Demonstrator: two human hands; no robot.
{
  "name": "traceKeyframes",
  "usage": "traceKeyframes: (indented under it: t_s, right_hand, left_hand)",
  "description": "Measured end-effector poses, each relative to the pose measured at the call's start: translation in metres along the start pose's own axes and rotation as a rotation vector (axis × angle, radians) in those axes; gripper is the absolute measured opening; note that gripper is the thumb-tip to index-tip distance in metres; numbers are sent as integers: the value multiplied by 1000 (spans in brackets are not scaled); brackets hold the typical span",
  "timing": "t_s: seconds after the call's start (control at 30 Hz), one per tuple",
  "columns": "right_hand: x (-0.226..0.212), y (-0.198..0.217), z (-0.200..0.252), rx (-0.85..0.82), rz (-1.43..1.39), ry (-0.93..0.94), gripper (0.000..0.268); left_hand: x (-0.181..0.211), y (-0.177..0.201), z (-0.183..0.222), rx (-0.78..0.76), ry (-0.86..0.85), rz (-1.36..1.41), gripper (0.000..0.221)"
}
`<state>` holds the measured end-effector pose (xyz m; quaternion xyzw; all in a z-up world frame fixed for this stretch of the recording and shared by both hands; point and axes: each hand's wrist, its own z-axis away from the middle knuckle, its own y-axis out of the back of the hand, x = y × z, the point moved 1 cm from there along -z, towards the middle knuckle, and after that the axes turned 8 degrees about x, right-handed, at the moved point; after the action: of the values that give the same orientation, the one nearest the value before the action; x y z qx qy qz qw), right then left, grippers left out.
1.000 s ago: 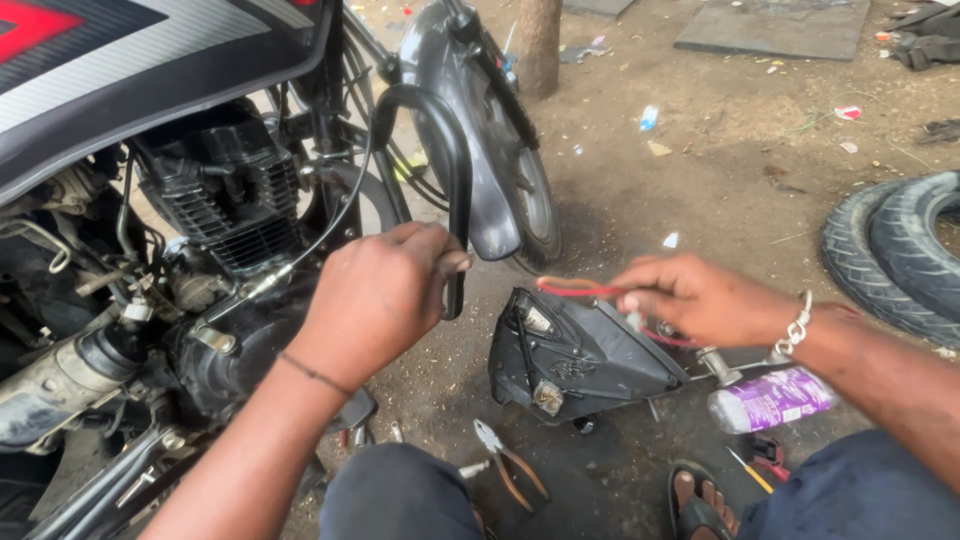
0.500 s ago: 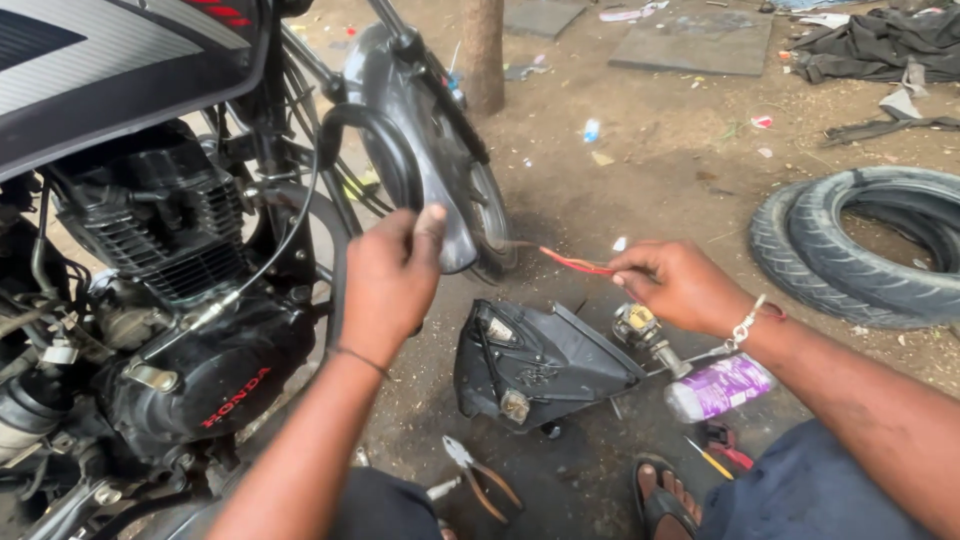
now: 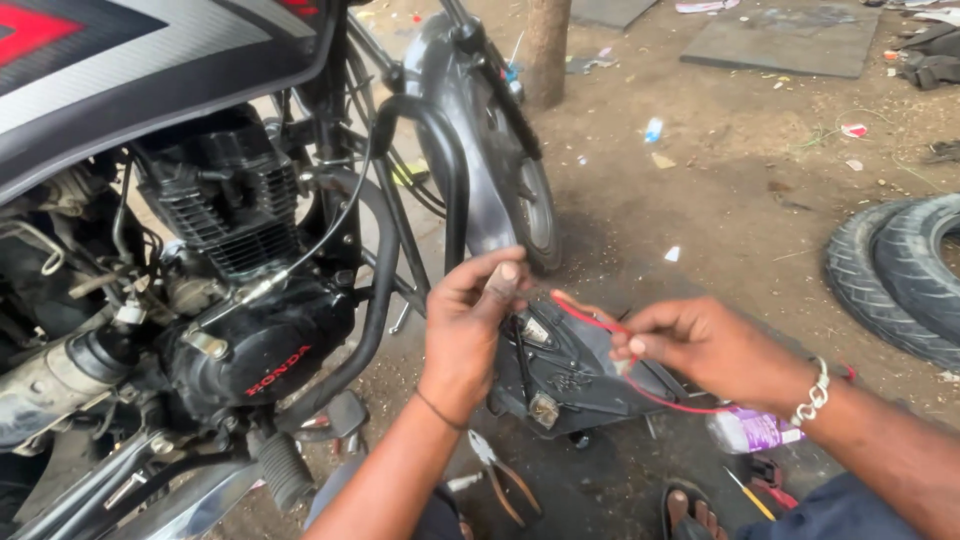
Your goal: The person sits on the ground beside a Honda motorcycle and uses pliers to strip and prepare a red electrical wire. They then work a small brass terminal or connector piece between their fingers, fitting it to the wire end.
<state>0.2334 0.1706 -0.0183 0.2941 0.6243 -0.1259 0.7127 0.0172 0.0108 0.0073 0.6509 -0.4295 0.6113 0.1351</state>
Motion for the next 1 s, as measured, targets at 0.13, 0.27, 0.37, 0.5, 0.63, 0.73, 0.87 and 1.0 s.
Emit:
traceKeyframes:
  t_s: [0.13,0.27,0.37,0.5,0.63,0.73,0.87,1.0]
  right_hand:
    - [-1,-3,7,4,-35,-25,35]
    - [-74,-2,44,270,-350,-81,47]
    - [-85,10,73,484,-623,-23,48]
    - [-87,6,98,575,-405,274,42]
    - [-93,-12,56,214,144,367,49]
    - [-77,-27,-4,-123,147,354,42]
    - [-49,-38,-39,-371,-25,235,35]
    - [-49,-53,-35,-497,-233,236,29]
  left_hand:
    - [-9,8,-3,-42,-138,-63,21]
    - [-2,1,-5,-56,-209,-185,18]
    - [16,-9,-5,-72,-291,-345,14]
    - [43,-22,-3,-219,-445,-582,12]
    - [61,-33,2,-355,-457,-705,15]
    - [71,-33,4,-361,-446,-715,14]
    - [81,-20,6,-316,-383,-718,13]
    - [81,-7,6,-277,-339,-715,13]
